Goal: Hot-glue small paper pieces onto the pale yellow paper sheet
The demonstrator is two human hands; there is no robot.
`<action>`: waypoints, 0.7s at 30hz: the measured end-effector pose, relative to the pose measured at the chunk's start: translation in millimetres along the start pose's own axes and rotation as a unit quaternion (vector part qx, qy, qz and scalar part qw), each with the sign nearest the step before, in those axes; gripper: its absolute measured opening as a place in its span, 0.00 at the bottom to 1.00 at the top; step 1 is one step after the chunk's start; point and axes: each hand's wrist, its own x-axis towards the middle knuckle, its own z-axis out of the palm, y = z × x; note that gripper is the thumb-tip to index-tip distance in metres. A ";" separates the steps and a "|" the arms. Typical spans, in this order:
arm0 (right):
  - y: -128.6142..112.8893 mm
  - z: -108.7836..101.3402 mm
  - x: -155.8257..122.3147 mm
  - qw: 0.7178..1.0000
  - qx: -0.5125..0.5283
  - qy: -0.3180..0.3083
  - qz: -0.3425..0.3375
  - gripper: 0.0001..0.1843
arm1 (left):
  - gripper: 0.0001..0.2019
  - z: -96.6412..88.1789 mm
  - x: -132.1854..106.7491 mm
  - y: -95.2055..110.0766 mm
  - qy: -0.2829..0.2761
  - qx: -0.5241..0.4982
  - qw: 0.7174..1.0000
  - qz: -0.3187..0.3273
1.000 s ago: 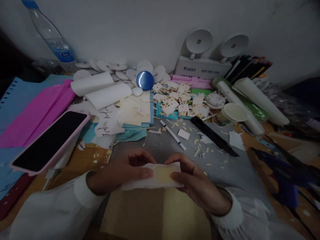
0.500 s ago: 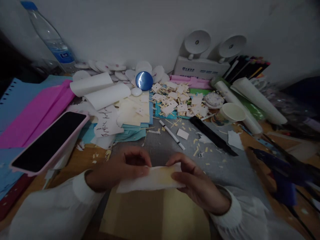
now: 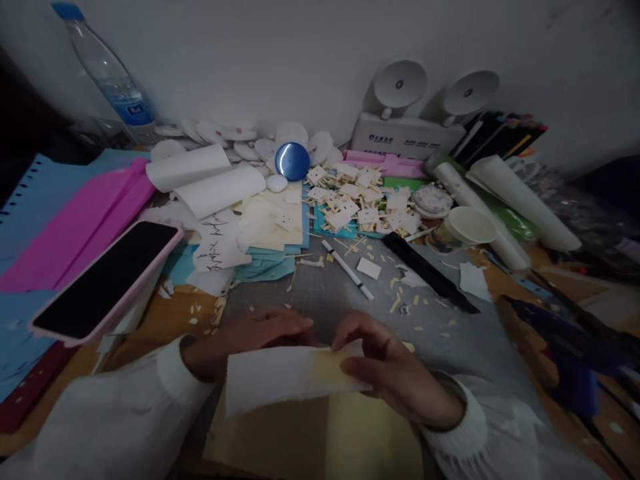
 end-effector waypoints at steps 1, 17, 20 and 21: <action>0.6 -0.1 0.1 1.000 -0.007 -0.012 0.001 0.09 | 0.17 0.3 -0.3 -1.6 -0.006 0.023 1.000 -0.008; -1.1 -1.3 1.5 0.994 -0.102 -0.049 -0.001 0.16 | 0.10 -1.2 -1.7 -5.3 -0.054 0.173 0.979 0.098; -5.3 0.6 0.8 0.988 -0.154 -0.027 0.017 0.18 | 0.10 -0.7 -1.5 -7.6 -0.040 0.237 0.960 0.141; -5.4 1.4 0.9 0.985 -0.173 -0.018 0.017 0.18 | 0.09 -0.7 -1.3 -8.9 -0.037 0.256 0.954 0.155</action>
